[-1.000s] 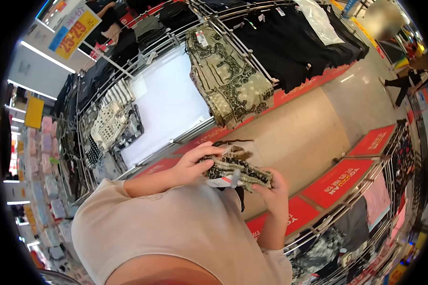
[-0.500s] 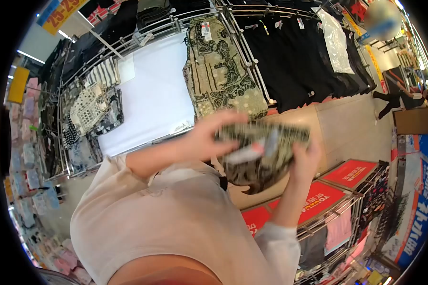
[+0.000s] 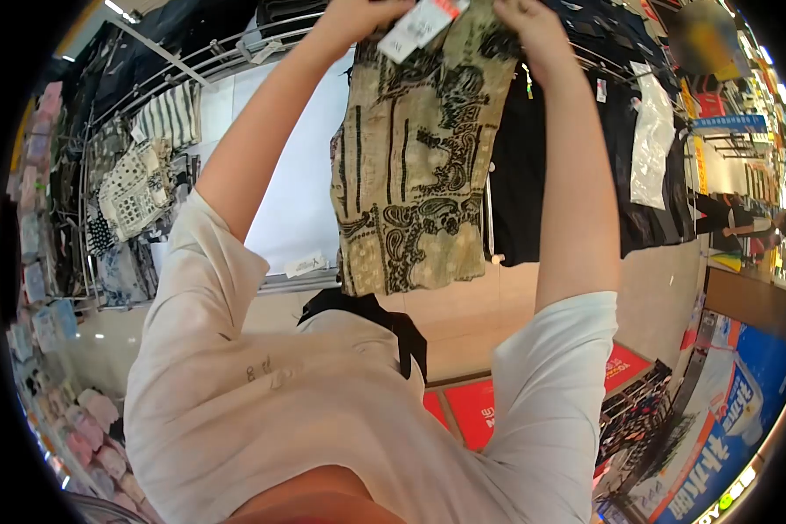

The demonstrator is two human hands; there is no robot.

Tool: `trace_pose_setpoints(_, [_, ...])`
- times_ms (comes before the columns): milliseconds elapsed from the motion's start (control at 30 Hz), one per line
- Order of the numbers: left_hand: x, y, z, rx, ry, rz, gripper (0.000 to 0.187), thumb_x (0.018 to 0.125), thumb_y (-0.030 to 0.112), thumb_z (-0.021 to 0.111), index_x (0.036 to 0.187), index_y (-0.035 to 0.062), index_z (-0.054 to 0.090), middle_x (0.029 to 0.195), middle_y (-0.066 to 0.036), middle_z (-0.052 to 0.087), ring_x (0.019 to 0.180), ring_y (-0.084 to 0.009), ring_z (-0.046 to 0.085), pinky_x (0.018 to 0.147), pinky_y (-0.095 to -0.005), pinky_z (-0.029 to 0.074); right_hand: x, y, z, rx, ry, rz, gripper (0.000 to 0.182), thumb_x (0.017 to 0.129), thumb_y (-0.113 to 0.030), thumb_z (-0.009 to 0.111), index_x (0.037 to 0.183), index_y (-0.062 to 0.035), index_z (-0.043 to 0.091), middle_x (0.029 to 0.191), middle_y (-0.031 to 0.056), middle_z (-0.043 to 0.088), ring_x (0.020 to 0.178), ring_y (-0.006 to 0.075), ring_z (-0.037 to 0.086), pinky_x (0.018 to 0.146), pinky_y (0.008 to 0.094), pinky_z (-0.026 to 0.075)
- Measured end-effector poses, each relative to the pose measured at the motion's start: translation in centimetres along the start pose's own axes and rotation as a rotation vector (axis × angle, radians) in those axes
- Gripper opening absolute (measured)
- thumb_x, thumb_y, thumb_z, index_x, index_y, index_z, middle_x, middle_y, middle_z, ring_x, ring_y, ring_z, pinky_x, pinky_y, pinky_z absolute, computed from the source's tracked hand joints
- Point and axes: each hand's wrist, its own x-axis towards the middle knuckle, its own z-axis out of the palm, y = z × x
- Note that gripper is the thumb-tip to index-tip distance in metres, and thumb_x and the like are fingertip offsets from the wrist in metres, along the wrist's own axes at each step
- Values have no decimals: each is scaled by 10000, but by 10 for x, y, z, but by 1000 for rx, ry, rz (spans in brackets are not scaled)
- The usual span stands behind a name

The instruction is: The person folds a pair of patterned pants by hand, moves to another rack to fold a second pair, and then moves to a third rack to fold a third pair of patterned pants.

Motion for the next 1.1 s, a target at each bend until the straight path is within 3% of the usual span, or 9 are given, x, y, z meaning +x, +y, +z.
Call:
trace_pose_setpoints(67, [-10,-72,2,89,-112,-177,683,813,135,798,1436,63,529,1209,-140,688,1128,-236,648,1006,-363,501,8,67,15,-47,-44,36,296,960,-216,709,1159,3,704,1062,25,725,961,105,631,865,272,475])
trace_pose_setpoints(133, [-28,-144,11,82,-87,-233,678,828,120,776,1441,20,505,1183,-160,694,1079,-235,662,943,-362,520,13,136,29,-69,-53,246,295,961,-191,694,1184,2,701,1027,27,722,950,114,621,861,272,472])
trace_pose_setpoints(433, [-29,-294,39,477,175,-305,393,853,232,761,1181,27,697,1075,-213,728,970,-387,693,834,-439,540,64,286,105,-181,143,316,551,1021,-290,592,1446,42,479,1377,237,588,1253,351,576,1027,418,438])
trace_pose_setpoints(667, [45,-327,42,582,323,-242,354,834,127,733,1163,9,677,1001,-185,740,930,-342,714,808,-418,550,148,343,102,-26,205,124,447,1024,-195,589,1423,-7,512,1379,206,591,1233,349,584,999,439,464])
trace_pose_setpoints(733, [42,-337,49,465,350,-189,372,834,126,722,1177,-8,668,1010,-224,723,968,-417,685,842,-457,546,148,359,110,-279,263,170,333,951,-193,684,1195,27,627,1114,157,709,1002,303,666,916,414,517])
trace_pose_setpoints(800, [30,-335,53,627,333,-165,483,831,123,725,1274,-25,601,1113,-263,683,1036,-431,659,885,-451,537,128,352,117,-299,289,149,517,1000,-245,625,1444,-16,491,1393,221,572,1256,374,566,1024,445,459])
trace_pose_setpoints(933, [0,-342,67,587,269,-131,722,849,140,737,1466,0,389,1308,-289,555,1238,-431,549,1022,-444,468,86,352,136,-631,513,-330,573,914,-219,718,1364,59,497,1295,242,613,1155,403,593,1034,452,455])
trace_pose_setpoints(1000, [4,-348,80,-8,251,-127,775,867,173,758,1499,-2,346,1307,-258,567,1272,-383,544,1052,-426,451,83,344,148,-532,472,-267,685,885,-244,755,1413,54,436,1347,249,570,1203,397,569,1065,441,433])
trace_pose_setpoints(1100, [9,-362,80,286,219,-60,845,863,204,789,1521,-11,305,1363,-232,550,1270,-337,557,1054,-409,455,98,362,147,-266,372,-170,853,819,-281,831,1458,52,375,1379,248,546,1252,368,555,1090,423,420])
